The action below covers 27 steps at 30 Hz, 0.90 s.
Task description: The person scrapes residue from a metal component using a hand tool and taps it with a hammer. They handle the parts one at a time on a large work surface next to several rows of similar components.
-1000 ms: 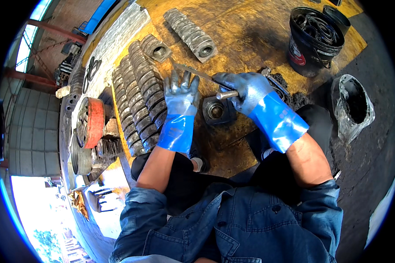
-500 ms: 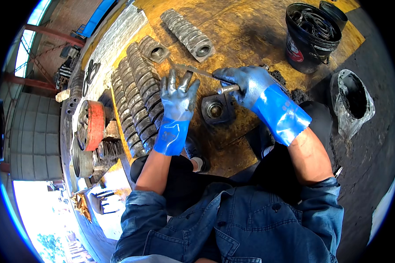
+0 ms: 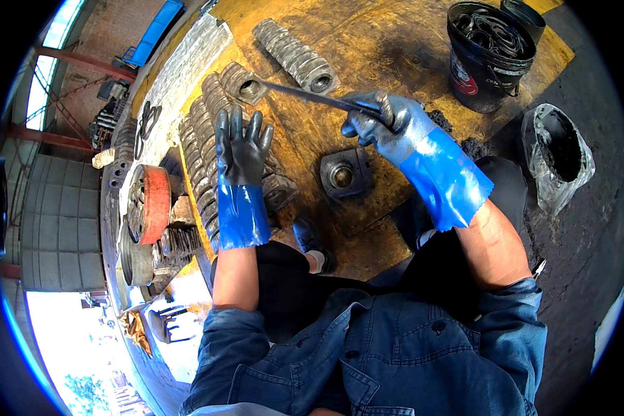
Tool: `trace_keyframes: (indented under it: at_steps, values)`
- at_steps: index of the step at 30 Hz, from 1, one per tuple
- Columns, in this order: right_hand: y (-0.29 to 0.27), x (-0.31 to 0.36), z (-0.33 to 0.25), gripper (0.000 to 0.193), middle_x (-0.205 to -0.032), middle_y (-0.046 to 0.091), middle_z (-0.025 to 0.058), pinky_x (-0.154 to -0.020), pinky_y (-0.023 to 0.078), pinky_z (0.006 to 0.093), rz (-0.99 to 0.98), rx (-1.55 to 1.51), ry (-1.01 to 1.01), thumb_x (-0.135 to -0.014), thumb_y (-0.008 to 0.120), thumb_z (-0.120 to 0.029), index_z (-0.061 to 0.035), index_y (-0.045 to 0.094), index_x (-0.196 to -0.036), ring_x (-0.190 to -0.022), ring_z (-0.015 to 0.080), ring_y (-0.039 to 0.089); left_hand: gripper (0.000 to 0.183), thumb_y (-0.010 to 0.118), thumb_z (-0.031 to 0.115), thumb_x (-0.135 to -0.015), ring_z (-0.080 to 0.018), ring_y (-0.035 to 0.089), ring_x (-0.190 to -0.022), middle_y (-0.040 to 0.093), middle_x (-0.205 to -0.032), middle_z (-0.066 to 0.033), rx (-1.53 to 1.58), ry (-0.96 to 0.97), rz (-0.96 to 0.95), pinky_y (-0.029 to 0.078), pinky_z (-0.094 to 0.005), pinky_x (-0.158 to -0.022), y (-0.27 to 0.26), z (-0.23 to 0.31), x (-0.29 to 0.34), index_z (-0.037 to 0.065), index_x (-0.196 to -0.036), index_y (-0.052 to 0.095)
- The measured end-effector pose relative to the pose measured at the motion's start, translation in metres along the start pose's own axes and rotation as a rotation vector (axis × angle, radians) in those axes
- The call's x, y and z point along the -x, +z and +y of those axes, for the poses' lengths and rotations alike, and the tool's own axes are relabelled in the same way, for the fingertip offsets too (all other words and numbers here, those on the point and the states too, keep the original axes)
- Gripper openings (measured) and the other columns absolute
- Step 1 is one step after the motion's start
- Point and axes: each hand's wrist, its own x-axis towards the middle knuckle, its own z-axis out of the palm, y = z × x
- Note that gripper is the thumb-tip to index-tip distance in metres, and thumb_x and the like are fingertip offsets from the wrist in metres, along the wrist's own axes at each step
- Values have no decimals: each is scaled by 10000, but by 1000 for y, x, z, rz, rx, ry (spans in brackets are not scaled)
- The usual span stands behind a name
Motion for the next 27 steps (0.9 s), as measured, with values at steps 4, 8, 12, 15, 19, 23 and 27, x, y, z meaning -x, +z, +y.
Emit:
trace_keyframes:
  at_steps: [4,8,12,15,19,23,27]
  values:
    - [10,2,13,399,-942,707,81,-750,536,270,-121,-27,-77,-975,638,-234,25,615,-1277,-818,132,655,736,738,566,-822,-468,323,-1416,291,-1613,-20,11,7,-6,306,-697,-1095,-4,-7,-1,343,-1460,447]
    - [20,9,18,408,-851,647,31,-708,474,242,-229,52,-129,-966,583,-227,40,616,-1272,-790,112,602,668,734,575,-822,-482,403,-1356,374,-1565,15,4,33,37,385,-718,-1015,-4,-14,1,390,-1417,492]
    - [30,11,18,386,-841,614,9,-645,457,202,-289,104,16,-916,521,50,9,609,-1290,-755,90,578,691,714,592,-831,-494,456,-1311,414,-1542,42,-11,12,127,428,-717,-973,1,-14,3,392,-1442,463]
    - [31,11,29,376,-832,632,33,-643,490,250,-219,195,-65,-909,552,4,-37,630,-1274,-735,124,611,996,792,545,-768,-522,467,-1292,355,-1592,27,-67,35,46,428,-719,-974,7,-15,5,409,-1563,207]
    - [27,2,25,346,-848,674,85,-662,519,295,-104,462,-116,-902,582,-39,-68,653,-1240,-743,191,662,698,649,575,-889,-508,463,-1303,351,-1585,45,-105,16,9,426,-721,-986,3,-18,5,442,-1504,345]
    - [12,3,32,307,-940,724,127,-735,557,332,-42,437,-126,-911,626,-82,-56,661,-1215,-863,258,721,865,699,568,-859,-514,432,-1328,332,-1601,37,-101,-52,109,396,-735,-997,14,-19,4,429,-1551,199]
    - [22,7,23,265,-983,732,142,-760,571,339,-35,330,-94,-938,646,-130,-59,679,-1191,-894,259,732,948,728,572,-836,-507,387,-1364,303,-1615,29,-39,-68,75,361,-737,-1024,3,-17,4,414,-1571,151]
